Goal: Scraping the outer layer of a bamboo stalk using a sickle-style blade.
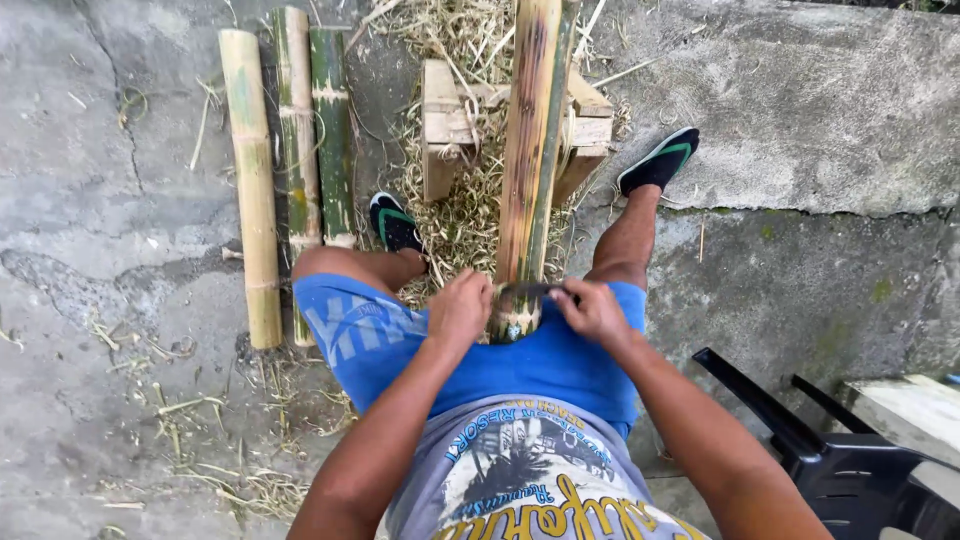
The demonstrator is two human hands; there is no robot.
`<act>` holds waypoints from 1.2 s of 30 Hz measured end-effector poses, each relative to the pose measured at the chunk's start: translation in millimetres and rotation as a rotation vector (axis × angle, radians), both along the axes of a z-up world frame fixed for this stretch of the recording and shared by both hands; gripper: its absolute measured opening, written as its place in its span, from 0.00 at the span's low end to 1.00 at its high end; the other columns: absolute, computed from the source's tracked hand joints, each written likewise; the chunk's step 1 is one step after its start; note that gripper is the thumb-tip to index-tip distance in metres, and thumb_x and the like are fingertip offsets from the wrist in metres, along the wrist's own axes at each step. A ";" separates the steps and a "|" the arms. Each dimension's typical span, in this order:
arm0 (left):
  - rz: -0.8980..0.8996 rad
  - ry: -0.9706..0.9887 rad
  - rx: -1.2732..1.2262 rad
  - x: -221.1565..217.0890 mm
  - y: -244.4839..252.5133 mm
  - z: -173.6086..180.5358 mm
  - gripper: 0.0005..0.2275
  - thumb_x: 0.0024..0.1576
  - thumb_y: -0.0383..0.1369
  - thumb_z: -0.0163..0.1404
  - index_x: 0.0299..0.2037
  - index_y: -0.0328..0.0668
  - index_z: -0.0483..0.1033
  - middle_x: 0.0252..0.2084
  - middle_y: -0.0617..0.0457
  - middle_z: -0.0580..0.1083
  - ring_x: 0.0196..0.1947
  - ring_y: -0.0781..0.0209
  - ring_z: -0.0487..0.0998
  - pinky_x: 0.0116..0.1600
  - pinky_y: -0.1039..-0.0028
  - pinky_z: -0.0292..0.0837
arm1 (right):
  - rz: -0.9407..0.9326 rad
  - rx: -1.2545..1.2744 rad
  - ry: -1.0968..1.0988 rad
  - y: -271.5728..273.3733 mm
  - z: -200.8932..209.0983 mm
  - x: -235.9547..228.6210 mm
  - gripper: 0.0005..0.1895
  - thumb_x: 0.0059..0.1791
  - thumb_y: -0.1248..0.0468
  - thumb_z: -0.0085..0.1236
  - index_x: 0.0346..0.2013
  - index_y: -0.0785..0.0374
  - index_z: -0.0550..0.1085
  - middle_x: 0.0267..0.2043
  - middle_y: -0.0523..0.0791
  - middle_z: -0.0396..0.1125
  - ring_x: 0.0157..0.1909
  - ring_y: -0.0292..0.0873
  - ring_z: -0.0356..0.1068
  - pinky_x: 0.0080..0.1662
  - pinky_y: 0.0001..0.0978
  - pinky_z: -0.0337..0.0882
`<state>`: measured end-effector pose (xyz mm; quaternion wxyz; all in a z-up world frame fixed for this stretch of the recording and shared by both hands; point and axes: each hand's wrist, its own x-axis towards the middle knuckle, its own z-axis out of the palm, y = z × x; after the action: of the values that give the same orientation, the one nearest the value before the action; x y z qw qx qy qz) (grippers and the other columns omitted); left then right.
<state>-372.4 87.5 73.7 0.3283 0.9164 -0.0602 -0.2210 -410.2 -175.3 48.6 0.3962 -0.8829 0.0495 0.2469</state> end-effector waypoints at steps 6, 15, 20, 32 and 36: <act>0.110 -0.165 0.004 119.4 -37.2 -13.5 0.08 0.61 0.37 0.51 0.35 0.42 0.75 0.37 0.51 0.72 0.37 0.50 0.75 0.35 0.57 0.71 | -0.069 -0.088 -0.155 -13.2 -14.0 113.8 0.18 0.57 0.55 0.55 0.28 0.64 0.72 0.18 0.49 0.66 0.18 0.48 0.65 0.25 0.45 0.64; 0.143 -0.283 0.047 259.7 -66.3 -48.8 0.08 0.60 0.37 0.53 0.33 0.43 0.74 0.35 0.57 0.69 0.32 0.63 0.70 0.30 0.70 0.67 | -0.049 -0.147 -0.556 -19.6 -9.6 245.4 0.18 0.57 0.57 0.62 0.29 0.65 0.71 0.17 0.53 0.63 0.19 0.59 0.64 0.26 0.49 0.60; 0.097 -0.192 0.038 250.5 -56.5 -46.0 0.11 0.60 0.39 0.54 0.29 0.43 0.72 0.32 0.57 0.70 0.30 0.62 0.71 0.31 0.68 0.69 | -0.040 -0.104 -0.595 -17.3 -11.4 228.3 0.18 0.57 0.58 0.62 0.29 0.65 0.69 0.20 0.53 0.64 0.21 0.59 0.66 0.27 0.48 0.62; -0.016 -0.258 0.049 146.8 -30.1 -28.5 0.08 0.60 0.35 0.53 0.31 0.43 0.72 0.33 0.55 0.70 0.32 0.57 0.73 0.33 0.61 0.70 | -0.047 -0.145 -0.566 3.6 -7.0 122.6 0.18 0.56 0.57 0.60 0.28 0.63 0.67 0.22 0.55 0.65 0.26 0.63 0.68 0.28 0.52 0.64; -0.030 -0.187 0.010 109.2 -22.1 -10.3 0.08 0.60 0.34 0.54 0.31 0.43 0.71 0.33 0.53 0.69 0.32 0.53 0.73 0.33 0.57 0.69 | -0.093 -0.086 -0.304 9.6 -10.4 77.8 0.19 0.56 0.56 0.56 0.26 0.62 0.66 0.20 0.52 0.66 0.20 0.57 0.68 0.25 0.50 0.64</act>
<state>-263.2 65.4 63.4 0.3133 0.9337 -0.1032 -0.1395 -332.5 -165.7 38.2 0.3719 -0.9230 0.0405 0.0896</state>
